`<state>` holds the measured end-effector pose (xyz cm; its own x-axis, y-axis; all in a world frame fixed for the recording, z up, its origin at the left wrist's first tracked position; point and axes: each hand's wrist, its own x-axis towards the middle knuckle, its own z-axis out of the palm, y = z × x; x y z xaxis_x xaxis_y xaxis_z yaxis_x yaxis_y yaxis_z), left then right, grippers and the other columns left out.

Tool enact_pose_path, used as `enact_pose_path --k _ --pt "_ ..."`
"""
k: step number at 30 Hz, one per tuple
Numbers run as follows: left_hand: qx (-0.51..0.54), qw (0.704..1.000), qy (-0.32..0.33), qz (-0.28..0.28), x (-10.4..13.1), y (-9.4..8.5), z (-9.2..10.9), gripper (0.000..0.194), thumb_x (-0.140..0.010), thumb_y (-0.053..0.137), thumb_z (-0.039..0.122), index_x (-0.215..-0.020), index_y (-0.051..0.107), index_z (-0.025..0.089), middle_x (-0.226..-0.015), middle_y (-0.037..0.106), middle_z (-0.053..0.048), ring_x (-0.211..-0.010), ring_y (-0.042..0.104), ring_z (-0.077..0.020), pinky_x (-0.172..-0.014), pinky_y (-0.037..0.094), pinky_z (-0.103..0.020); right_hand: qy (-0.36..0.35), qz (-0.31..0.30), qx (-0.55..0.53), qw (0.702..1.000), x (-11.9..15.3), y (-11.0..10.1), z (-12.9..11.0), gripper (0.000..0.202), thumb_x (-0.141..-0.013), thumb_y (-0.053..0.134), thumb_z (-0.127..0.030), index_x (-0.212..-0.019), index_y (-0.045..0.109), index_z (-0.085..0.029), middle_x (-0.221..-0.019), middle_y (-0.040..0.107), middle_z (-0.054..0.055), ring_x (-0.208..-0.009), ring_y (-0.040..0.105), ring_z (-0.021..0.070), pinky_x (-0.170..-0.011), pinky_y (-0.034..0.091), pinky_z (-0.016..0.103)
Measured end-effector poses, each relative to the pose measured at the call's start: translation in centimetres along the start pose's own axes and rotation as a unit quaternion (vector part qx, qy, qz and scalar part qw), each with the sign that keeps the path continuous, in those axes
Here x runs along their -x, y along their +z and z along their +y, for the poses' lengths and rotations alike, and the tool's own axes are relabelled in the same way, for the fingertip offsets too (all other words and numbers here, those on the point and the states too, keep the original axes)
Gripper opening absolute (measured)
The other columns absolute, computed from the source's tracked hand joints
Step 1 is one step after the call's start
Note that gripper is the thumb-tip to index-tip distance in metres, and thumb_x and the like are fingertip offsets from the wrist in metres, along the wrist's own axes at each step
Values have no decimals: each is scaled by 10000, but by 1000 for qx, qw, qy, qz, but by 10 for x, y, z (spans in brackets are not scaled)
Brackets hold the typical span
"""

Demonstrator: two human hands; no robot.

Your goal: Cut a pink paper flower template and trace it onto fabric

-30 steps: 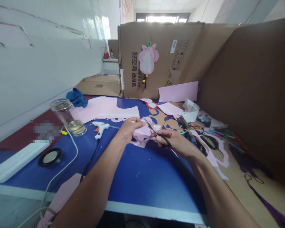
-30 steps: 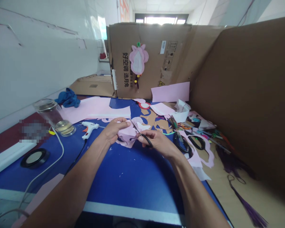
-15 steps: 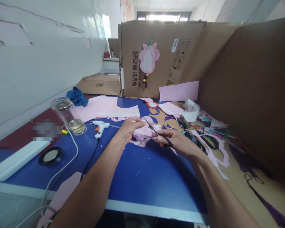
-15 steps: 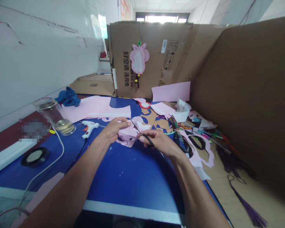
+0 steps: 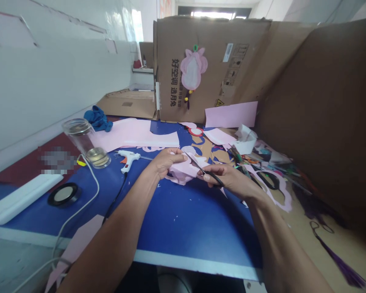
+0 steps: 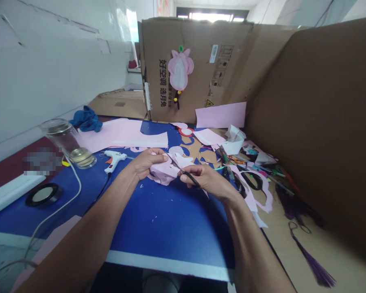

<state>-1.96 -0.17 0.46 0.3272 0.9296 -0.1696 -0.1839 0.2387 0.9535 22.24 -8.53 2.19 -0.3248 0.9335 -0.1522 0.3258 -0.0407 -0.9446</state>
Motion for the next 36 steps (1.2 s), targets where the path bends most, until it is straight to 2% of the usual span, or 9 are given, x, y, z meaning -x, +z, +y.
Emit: enact_pose_path --k 7,14,22,25,30,36 --pt "-8 1000 -20 -11 -2 -4 -2 200 -658 933 166 -695 737 173 -656 703 -71 -541 616 -153 -525 461 -276 12 -2 -6 1000 2 -1 -1 565 -720 922 -736 -981 877 -237 -807 681 20 -721 536 174 -692 438 326" --pt "21 1000 5 15 -5 -2 -1 250 -670 946 202 -765 715 191 -690 681 -10 -591 616 -135 -553 459 -251 0 47 18 999 0 1 1 617 -780 857 -786 -989 850 -205 -739 654 17 -713 498 172 -646 354 315" --pt "6 999 -18 34 -5 -2 -3 275 -683 991 287 -805 778 162 -715 746 -45 -617 655 -159 -631 494 -297 -7 57 -8 998 0 3 -3 649 -736 851 -823 -887 811 -194 -694 618 -5 -655 456 146 -610 316 301" --pt "4 999 -10 32 -4 0 -5 298 -676 1008 312 -785 777 158 -700 744 -40 -608 640 -156 -633 486 -299 -2 61 1 998 -1 4 -1 658 -754 848 -815 -953 837 -188 -706 637 1 -666 472 151 -614 313 301" --pt "3 999 13 30 -3 2 -7 251 -686 988 265 -757 775 153 -735 763 -50 -640 647 -153 -659 477 -291 7 54 -23 998 -2 5 4 661 -740 898 -771 -1063 859 -195 -735 667 9 -711 530 171 -647 352 306" --pt "-3 1000 19 22 -3 1 -6 206 -705 950 226 -720 759 150 -715 747 -49 -636 636 -153 -653 466 -293 6 40 -50 998 -4 4 9 624 -712 950 -716 -1066 862 -209 -759 672 2 -736 550 169 -690 383 308"
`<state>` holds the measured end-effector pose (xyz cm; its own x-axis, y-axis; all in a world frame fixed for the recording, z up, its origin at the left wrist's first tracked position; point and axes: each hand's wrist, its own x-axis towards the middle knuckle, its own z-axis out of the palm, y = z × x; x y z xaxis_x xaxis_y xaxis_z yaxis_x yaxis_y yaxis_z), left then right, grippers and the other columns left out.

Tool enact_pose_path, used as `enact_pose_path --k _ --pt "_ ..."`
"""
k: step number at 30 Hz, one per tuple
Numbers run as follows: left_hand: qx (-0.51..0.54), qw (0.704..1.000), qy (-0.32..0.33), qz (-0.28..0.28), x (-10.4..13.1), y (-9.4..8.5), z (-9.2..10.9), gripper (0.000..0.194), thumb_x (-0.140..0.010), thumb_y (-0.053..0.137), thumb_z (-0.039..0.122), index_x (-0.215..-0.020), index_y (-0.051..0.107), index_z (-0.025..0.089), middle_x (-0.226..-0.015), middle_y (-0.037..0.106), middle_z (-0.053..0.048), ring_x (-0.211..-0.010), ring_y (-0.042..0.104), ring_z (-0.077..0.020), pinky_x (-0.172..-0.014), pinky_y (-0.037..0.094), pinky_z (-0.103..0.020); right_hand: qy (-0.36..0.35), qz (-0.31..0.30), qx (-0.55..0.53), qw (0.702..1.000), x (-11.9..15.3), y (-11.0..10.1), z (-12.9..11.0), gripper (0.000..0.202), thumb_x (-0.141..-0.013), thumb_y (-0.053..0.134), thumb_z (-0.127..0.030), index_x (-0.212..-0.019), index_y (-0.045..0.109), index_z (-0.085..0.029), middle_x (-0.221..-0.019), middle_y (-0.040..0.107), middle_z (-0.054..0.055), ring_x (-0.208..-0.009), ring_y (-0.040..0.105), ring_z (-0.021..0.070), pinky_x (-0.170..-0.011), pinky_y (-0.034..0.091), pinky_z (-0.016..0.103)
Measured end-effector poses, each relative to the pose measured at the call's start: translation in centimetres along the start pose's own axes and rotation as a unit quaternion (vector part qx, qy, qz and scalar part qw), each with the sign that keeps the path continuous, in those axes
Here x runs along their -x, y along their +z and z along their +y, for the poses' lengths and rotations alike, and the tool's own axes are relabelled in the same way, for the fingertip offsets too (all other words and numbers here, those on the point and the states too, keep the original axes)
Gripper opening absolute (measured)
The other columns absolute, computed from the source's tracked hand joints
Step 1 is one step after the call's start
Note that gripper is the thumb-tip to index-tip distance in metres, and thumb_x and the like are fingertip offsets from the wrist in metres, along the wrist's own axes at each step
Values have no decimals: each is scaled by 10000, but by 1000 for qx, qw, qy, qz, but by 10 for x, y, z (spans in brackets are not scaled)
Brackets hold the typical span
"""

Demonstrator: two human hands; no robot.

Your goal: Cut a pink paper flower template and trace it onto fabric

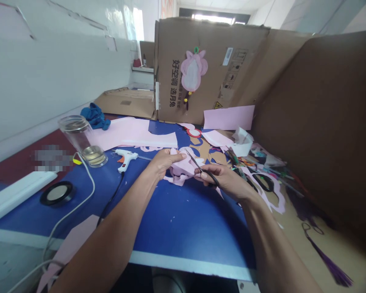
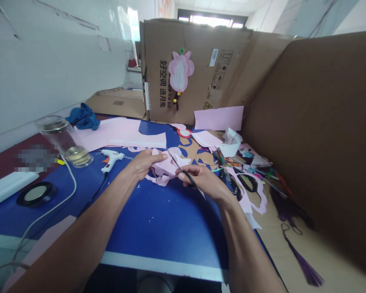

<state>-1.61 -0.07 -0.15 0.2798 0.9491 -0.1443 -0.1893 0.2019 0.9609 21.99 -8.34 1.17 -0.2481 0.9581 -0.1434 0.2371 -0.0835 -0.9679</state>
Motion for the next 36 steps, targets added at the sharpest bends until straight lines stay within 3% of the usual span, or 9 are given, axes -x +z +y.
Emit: enact_pose_path --k 11,18,28,36 --pt "-9 1000 -2 1 0 2 3 182 -729 938 208 -753 772 137 -728 749 -54 -615 641 -141 -604 463 -270 -3 12 15 1000 3 3 -8 670 -713 912 -783 -1039 858 -200 -717 648 -2 -702 526 163 -671 386 311" --pt "-19 1000 -25 -1 2 0 8 169 -765 918 202 -748 758 151 -643 702 -36 -511 584 -129 -494 404 -260 -4 9 42 999 2 1 -8 675 -721 890 -801 -1028 862 -201 -734 664 10 -701 534 169 -649 383 313" --pt "-18 999 -32 -25 5 -2 13 144 -768 904 137 -722 768 152 -685 740 -53 -567 630 -126 -578 495 -257 -12 -18 64 998 5 -3 -10 666 -743 865 -809 -1003 848 -196 -696 620 -10 -678 493 153 -665 395 311" --pt "-43 997 -47 -49 1 -13 6 145 -766 932 238 -789 814 157 -729 768 -96 -585 654 -161 -597 521 -295 4 -42 55 998 7 -7 -8 562 -746 907 -724 -998 871 -223 -745 657 8 -693 531 167 -672 419 318"
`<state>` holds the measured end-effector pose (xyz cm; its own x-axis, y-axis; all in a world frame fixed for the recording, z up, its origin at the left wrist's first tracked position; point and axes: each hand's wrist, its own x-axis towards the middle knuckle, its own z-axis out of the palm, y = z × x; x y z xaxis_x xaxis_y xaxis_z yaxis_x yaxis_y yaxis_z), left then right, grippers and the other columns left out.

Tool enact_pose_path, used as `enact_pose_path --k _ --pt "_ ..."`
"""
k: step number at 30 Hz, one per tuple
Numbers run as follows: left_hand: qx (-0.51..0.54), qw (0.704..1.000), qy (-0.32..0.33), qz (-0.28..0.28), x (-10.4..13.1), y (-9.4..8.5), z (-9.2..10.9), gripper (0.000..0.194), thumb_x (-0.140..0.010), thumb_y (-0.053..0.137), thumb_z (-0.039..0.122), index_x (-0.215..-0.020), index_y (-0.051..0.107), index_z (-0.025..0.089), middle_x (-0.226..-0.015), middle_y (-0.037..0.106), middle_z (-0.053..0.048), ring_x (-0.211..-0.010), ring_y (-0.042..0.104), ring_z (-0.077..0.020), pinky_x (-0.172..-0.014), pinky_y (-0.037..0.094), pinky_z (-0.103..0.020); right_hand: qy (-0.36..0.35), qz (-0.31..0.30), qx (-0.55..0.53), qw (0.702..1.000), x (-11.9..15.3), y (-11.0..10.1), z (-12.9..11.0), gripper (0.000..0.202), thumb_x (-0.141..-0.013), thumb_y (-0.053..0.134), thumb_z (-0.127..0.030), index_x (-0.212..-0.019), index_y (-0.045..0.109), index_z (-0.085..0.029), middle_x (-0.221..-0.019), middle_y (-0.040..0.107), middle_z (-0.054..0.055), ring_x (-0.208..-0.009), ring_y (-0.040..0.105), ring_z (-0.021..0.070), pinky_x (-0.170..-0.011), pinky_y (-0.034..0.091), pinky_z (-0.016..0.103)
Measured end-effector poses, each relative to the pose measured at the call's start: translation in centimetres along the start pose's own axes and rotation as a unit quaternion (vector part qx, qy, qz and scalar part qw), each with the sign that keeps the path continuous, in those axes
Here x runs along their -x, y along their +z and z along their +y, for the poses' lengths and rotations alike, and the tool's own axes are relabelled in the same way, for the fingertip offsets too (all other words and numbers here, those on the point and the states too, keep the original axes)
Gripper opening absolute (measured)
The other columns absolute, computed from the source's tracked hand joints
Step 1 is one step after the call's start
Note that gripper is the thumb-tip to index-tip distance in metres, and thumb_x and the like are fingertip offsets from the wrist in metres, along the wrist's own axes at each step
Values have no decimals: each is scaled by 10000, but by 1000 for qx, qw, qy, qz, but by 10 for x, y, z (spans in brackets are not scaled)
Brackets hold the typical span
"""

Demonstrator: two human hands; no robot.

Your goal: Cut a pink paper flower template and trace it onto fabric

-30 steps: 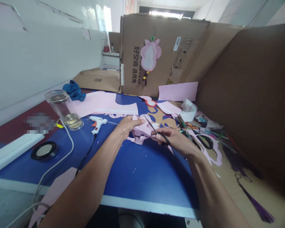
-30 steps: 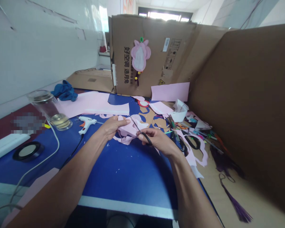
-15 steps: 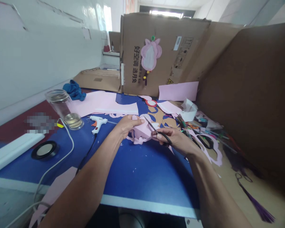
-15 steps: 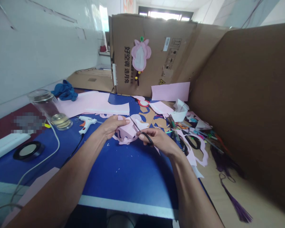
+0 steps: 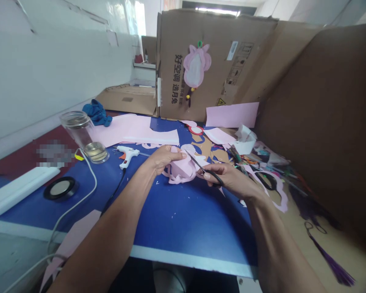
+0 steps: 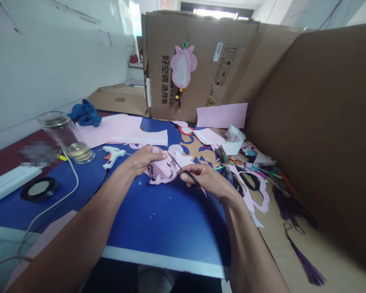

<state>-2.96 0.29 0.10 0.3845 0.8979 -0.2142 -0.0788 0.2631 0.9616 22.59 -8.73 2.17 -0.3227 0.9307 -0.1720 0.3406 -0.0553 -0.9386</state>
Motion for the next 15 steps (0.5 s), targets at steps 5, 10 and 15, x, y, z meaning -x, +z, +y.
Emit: enact_pose_path --k 5,10,15 --pt "-4 1000 -15 -15 1 -4 0 214 -722 965 271 -841 823 163 -747 782 -108 -588 669 -187 -608 542 -330 1 -1 -7 1000 0 -1 2 540 -742 914 -702 -1006 883 -231 -779 680 16 -700 549 171 -666 446 317" --pt "3 1000 -12 -18 0 -5 1 203 -697 958 191 -839 821 143 -827 807 -129 -656 699 -188 -663 550 -329 12 -3 7 1000 1 -3 2 497 -744 929 -646 -1046 901 -253 -825 717 25 -687 560 170 -661 446 322" --pt "1 1000 -14 -18 -1 -5 0 190 -701 950 194 -831 821 141 -832 805 -131 -669 702 -190 -659 550 -322 6 -6 21 1000 1 -3 1 510 -760 910 -673 -1032 895 -242 -763 690 15 -683 548 170 -657 430 316"
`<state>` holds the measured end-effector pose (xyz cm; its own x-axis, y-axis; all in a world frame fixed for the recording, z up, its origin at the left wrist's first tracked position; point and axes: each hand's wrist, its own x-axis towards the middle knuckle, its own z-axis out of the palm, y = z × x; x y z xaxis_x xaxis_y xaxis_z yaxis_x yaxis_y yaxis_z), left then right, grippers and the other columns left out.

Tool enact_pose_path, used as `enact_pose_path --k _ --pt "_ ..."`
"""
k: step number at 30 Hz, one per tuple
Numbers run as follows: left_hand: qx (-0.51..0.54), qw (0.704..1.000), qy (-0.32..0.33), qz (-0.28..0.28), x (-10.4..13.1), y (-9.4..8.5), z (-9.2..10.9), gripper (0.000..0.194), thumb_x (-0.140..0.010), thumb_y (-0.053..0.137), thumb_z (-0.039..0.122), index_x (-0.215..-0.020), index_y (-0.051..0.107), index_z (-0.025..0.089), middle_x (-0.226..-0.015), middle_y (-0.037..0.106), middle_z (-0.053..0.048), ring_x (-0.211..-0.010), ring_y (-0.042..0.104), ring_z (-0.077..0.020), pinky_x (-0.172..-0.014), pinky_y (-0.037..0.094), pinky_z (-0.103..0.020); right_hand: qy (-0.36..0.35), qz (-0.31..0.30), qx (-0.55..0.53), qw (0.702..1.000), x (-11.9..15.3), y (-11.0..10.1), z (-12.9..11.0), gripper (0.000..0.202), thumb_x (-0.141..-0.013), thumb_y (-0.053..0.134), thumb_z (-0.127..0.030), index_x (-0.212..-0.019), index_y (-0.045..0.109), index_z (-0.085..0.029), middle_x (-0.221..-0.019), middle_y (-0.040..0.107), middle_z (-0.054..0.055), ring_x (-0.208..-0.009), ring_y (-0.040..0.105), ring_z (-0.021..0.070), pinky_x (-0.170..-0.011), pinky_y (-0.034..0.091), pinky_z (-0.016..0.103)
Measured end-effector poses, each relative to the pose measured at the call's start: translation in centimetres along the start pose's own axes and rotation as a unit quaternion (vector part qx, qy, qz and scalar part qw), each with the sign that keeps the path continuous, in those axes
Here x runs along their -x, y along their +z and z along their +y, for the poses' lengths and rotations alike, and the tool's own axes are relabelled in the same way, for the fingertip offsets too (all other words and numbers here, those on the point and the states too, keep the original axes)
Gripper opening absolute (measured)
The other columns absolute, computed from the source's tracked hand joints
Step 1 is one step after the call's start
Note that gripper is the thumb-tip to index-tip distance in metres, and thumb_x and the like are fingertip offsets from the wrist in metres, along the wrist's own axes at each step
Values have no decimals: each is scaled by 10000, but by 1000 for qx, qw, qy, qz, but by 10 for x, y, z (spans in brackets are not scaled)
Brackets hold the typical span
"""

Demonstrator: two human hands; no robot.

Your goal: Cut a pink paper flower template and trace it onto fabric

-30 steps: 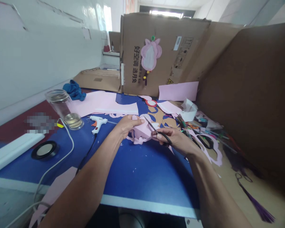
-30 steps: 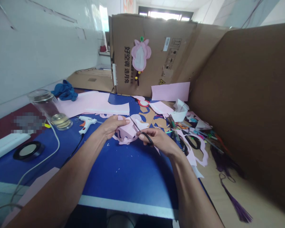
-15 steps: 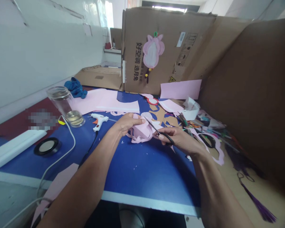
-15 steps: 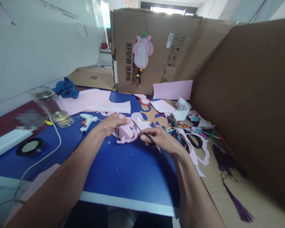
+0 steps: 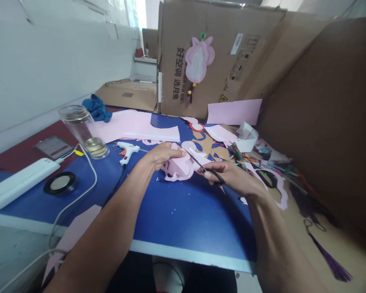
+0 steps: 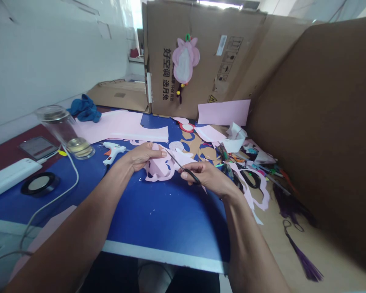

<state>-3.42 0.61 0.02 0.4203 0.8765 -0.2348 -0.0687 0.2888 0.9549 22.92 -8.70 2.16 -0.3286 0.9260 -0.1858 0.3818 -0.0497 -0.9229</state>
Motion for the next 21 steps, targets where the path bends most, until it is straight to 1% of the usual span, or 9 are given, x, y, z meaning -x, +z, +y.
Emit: enact_pose_path --k 3,6,11,14,17,21 --pt "-8 1000 -2 2 -1 0 -1 186 -712 951 231 -808 810 156 -778 786 -119 -622 673 -186 -608 528 -318 -10 5 6 1000 0 0 0 533 -775 886 -709 -1004 888 -228 -730 661 12 -695 545 176 -655 426 313" --pt "-11 1000 0 3 -1 0 -2 194 -702 960 227 -790 796 171 -735 763 -99 -597 650 -178 -585 514 -313 -9 6 -4 1000 0 1 1 552 -768 891 -716 -1014 885 -222 -731 656 11 -687 536 171 -651 432 310" --pt "-14 1000 4 0 1 1 -2 208 -695 968 223 -741 770 179 -696 725 -80 -566 627 -170 -585 521 -326 1 -6 -48 999 -1 3 2 535 -701 953 -690 -997 879 -250 -813 690 11 -731 562 172 -709 489 319" --pt "-15 1000 3 -2 1 1 -1 202 -692 966 210 -724 768 185 -679 716 -73 -566 623 -169 -574 508 -315 2 -7 -51 999 -1 4 1 531 -681 971 -678 -975 871 -248 -820 696 11 -753 577 178 -723 494 319" --pt "-17 1000 0 -9 2 2 -1 176 -702 955 199 -727 782 176 -682 722 -80 -562 616 -164 -573 501 -309 6 -5 -42 999 -1 3 0 545 -686 964 -687 -993 872 -246 -821 695 13 -747 571 178 -711 485 320" --pt "-12 1000 -5 -9 5 4 2 184 -699 959 200 -748 785 164 -711 741 -90 -573 622 -167 -579 501 -308 5 -6 -22 1000 0 1 -1 559 -725 930 -708 -1020 877 -236 -804 685 17 -717 552 172 -686 457 320"
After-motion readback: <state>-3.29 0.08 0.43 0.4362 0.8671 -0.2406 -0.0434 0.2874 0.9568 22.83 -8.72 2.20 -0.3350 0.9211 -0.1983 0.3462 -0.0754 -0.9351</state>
